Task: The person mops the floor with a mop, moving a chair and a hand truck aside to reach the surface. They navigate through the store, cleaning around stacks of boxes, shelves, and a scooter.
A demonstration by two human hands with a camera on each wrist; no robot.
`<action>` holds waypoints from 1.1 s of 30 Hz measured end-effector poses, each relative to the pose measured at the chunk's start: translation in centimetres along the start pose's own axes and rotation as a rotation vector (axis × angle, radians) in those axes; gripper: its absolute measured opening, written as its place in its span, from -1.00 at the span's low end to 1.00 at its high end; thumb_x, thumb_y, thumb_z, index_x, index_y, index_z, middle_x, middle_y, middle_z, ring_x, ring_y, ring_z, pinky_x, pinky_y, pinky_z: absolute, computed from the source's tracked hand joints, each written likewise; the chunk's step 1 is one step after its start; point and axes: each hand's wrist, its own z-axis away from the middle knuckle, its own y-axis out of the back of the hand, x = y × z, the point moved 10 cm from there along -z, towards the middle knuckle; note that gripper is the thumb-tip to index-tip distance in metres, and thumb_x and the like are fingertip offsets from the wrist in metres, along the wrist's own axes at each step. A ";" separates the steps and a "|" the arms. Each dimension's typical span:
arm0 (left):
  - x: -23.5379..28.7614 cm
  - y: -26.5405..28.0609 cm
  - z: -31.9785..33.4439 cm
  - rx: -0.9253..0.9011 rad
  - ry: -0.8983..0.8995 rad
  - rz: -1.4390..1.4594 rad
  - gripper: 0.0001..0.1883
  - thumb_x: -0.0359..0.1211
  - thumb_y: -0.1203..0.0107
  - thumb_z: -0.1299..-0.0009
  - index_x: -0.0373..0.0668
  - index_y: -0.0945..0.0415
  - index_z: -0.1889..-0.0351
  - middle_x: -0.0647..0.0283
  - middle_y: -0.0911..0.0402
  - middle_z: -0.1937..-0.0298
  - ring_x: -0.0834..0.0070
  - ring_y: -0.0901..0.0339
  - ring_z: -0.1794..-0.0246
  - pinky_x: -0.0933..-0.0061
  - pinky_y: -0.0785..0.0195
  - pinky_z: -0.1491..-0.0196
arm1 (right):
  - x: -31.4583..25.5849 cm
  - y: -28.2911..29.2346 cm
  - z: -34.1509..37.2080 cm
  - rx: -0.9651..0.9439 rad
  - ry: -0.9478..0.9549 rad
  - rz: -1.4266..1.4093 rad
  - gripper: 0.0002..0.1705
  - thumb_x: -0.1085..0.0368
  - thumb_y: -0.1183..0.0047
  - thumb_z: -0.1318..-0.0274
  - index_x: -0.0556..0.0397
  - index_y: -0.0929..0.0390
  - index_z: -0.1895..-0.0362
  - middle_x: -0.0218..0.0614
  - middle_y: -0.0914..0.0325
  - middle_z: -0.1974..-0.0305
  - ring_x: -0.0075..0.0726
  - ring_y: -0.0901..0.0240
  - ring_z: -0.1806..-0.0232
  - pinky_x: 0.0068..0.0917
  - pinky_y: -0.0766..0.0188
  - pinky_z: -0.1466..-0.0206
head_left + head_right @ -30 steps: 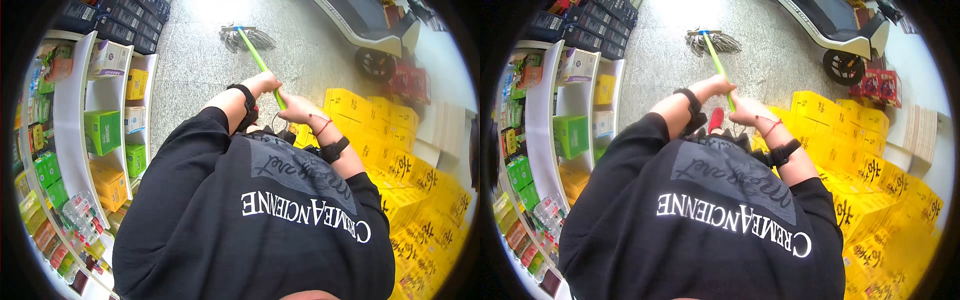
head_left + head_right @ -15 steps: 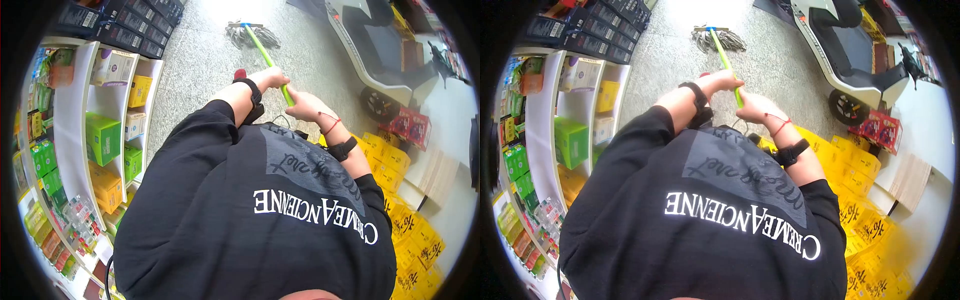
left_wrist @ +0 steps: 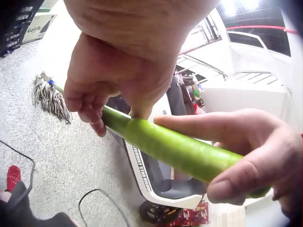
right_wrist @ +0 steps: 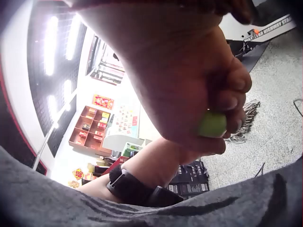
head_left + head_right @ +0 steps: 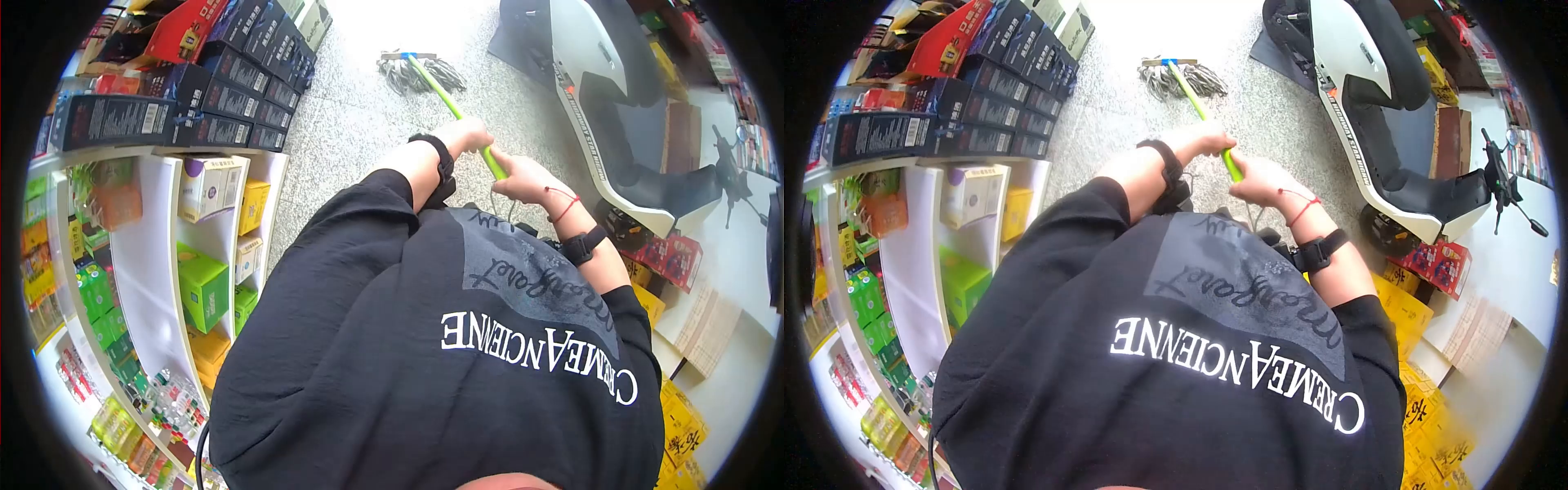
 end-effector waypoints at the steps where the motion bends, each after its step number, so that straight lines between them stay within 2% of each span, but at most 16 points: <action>1: 0.0 1.1 -0.6 0.001 0.000 0.001 -0.58 -0.08 0.13 -0.21 -0.27 -0.53 0.38 0.09 -0.56 0.45 0.28 -0.51 0.43 0.33 -0.33 0.35 | 0.0 0.6 -0.9 -0.001 0.001 0.001 -0.23 0.24 0.02 0.23 0.04 -0.07 -0.19 -0.10 -0.44 0.53 -0.23 -0.42 0.54 -0.37 -0.35 0.40; 3: -0.6 2.7 -1.0 0.009 -0.001 0.019 -0.59 -0.08 0.13 -0.21 -0.26 -0.53 0.38 0.09 -0.55 0.45 0.28 -0.50 0.43 0.33 -0.33 0.35 | -0.7 1.8 -2.5 0.001 0.047 0.050 -0.25 0.24 0.02 0.23 0.04 -0.10 -0.17 -0.07 -0.44 0.52 -0.19 -0.43 0.53 -0.36 -0.34 0.39; 4: -0.8 3.8 -1.9 0.016 0.003 0.032 -0.59 -0.08 0.13 -0.21 -0.26 -0.53 0.38 0.10 -0.55 0.45 0.29 -0.50 0.43 0.33 -0.33 0.36 | -1.6 3.4 -2.8 -0.006 0.007 0.048 -0.47 0.20 0.01 0.22 0.11 -0.26 0.07 -0.01 -0.47 0.34 0.00 -0.43 0.29 -0.23 -0.34 0.20; 8: -2.7 6.9 -1.5 0.054 0.014 0.084 -0.59 -0.07 0.12 -0.20 -0.25 -0.53 0.38 0.10 -0.55 0.45 0.30 -0.50 0.44 0.34 -0.33 0.37 | -2.0 6.8 -5.9 -0.165 -0.145 -0.067 -0.50 0.21 0.00 0.22 0.11 -0.31 0.09 0.04 -0.46 0.29 0.02 -0.40 0.20 -0.24 -0.31 0.14; 11: -2.1 11.2 -5.5 0.091 0.027 0.113 -0.59 -0.07 0.12 -0.20 -0.25 -0.53 0.37 0.11 -0.55 0.46 0.30 -0.49 0.45 0.34 -0.32 0.38 | -2.2 9.7 -10.0 -0.041 0.058 0.040 -0.50 0.22 0.01 0.23 0.10 -0.31 0.09 0.06 -0.46 0.30 0.02 -0.41 0.22 -0.25 -0.33 0.17; 12: -2.2 12.7 -6.9 0.101 0.032 0.122 -0.59 -0.07 0.12 -0.20 -0.25 -0.53 0.37 0.11 -0.55 0.46 0.31 -0.49 0.45 0.35 -0.32 0.38 | -0.8 9.9 -12.3 0.000 0.147 0.087 -0.26 0.20 0.02 0.24 0.05 -0.11 -0.15 -0.08 -0.45 0.56 -0.19 -0.43 0.57 -0.34 -0.36 0.45; 13: -1.9 14.2 -8.8 0.109 0.037 0.131 -0.59 -0.07 0.12 -0.20 -0.25 -0.53 0.37 0.11 -0.55 0.46 0.31 -0.49 0.46 0.35 -0.32 0.38 | -0.7 11.0 -13.5 -0.007 0.157 0.093 -0.26 0.20 0.02 0.24 0.05 -0.11 -0.15 -0.08 -0.45 0.56 -0.19 -0.43 0.57 -0.34 -0.36 0.45; 14: -1.9 15.8 -10.5 0.119 0.042 0.139 -0.59 -0.07 0.12 -0.20 -0.25 -0.53 0.37 0.12 -0.55 0.46 0.31 -0.49 0.46 0.35 -0.32 0.39 | -0.3 12.1 -14.7 -0.041 0.126 0.077 -0.27 0.20 0.02 0.24 0.06 -0.11 -0.14 -0.07 -0.45 0.54 -0.16 -0.44 0.55 -0.33 -0.36 0.42; 15: -5.4 14.8 -3.5 0.136 0.046 0.144 -0.59 -0.07 0.11 -0.20 -0.24 -0.53 0.37 0.12 -0.55 0.46 0.31 -0.49 0.46 0.35 -0.32 0.39 | 0.0 13.5 -16.2 -0.069 0.098 0.064 -0.27 0.20 0.02 0.24 0.06 -0.12 -0.14 -0.05 -0.45 0.53 -0.14 -0.44 0.52 -0.32 -0.36 0.39; 16: -1.1 19.5 -13.9 0.153 0.051 0.149 -0.59 -0.07 0.11 -0.20 -0.24 -0.53 0.37 0.12 -0.55 0.46 0.32 -0.49 0.46 0.35 -0.32 0.39 | -0.2 15.1 -17.7 -0.071 0.115 0.074 -0.27 0.20 0.02 0.24 0.06 -0.12 -0.14 -0.05 -0.45 0.53 -0.14 -0.44 0.52 -0.32 -0.36 0.39; 18: -1.7 22.7 -15.3 0.184 0.066 0.170 -0.59 -0.07 0.11 -0.20 -0.24 -0.53 0.37 0.12 -0.54 0.46 0.32 -0.48 0.47 0.36 -0.32 0.40 | -0.2 18.6 -20.6 -0.062 0.105 0.151 -0.50 0.23 0.02 0.27 0.18 -0.31 0.13 0.07 -0.45 0.30 0.08 -0.40 0.22 -0.22 -0.33 0.15; 21: -1.8 27.2 -16.5 0.209 0.093 0.195 -0.59 -0.06 0.11 -0.20 -0.24 -0.52 0.36 0.13 -0.54 0.46 0.33 -0.48 0.48 0.36 -0.32 0.41 | 0.6 22.8 -25.6 -0.067 0.174 0.151 -0.51 0.25 0.02 0.28 0.18 -0.31 0.15 0.07 -0.45 0.32 0.08 -0.40 0.22 -0.23 -0.33 0.15; 22: -3.2 27.0 -12.1 0.225 0.099 0.200 -0.59 -0.06 0.11 -0.20 -0.23 -0.52 0.36 0.13 -0.54 0.46 0.33 -0.48 0.48 0.36 -0.31 0.41 | 0.2 24.5 -26.6 -0.044 0.240 0.182 -0.51 0.25 0.02 0.28 0.18 -0.31 0.14 0.06 -0.45 0.32 0.07 -0.40 0.21 -0.23 -0.33 0.14; 24: 0.0 32.7 -19.1 0.266 0.105 0.206 -0.60 -0.06 0.10 -0.20 -0.23 -0.52 0.36 0.14 -0.54 0.47 0.34 -0.47 0.48 0.37 -0.31 0.42 | 0.1 27.9 -29.0 0.011 0.350 0.220 -0.51 0.27 0.05 0.27 0.18 -0.31 0.12 0.05 -0.45 0.30 0.04 -0.39 0.18 -0.24 -0.32 0.12; 27: -1.4 34.7 -20.9 0.258 0.133 0.261 -0.60 -0.06 0.10 -0.20 -0.23 -0.52 0.36 0.14 -0.54 0.47 0.34 -0.47 0.49 0.37 -0.31 0.43 | 0.1 31.5 -31.0 -0.147 0.195 0.257 -0.51 0.28 0.06 0.26 0.18 -0.30 0.11 0.07 -0.44 0.27 0.03 -0.38 0.16 -0.23 -0.31 0.10; 33: -1.0 39.4 -23.8 0.284 0.158 0.299 -0.60 -0.05 0.09 -0.20 -0.22 -0.52 0.35 0.15 -0.53 0.47 0.36 -0.46 0.50 0.38 -0.31 0.44 | 0.0 36.4 -35.5 -0.150 0.281 0.337 -0.48 0.27 0.06 0.24 0.16 -0.25 0.07 0.06 -0.44 0.28 0.07 -0.37 0.17 -0.21 -0.31 0.11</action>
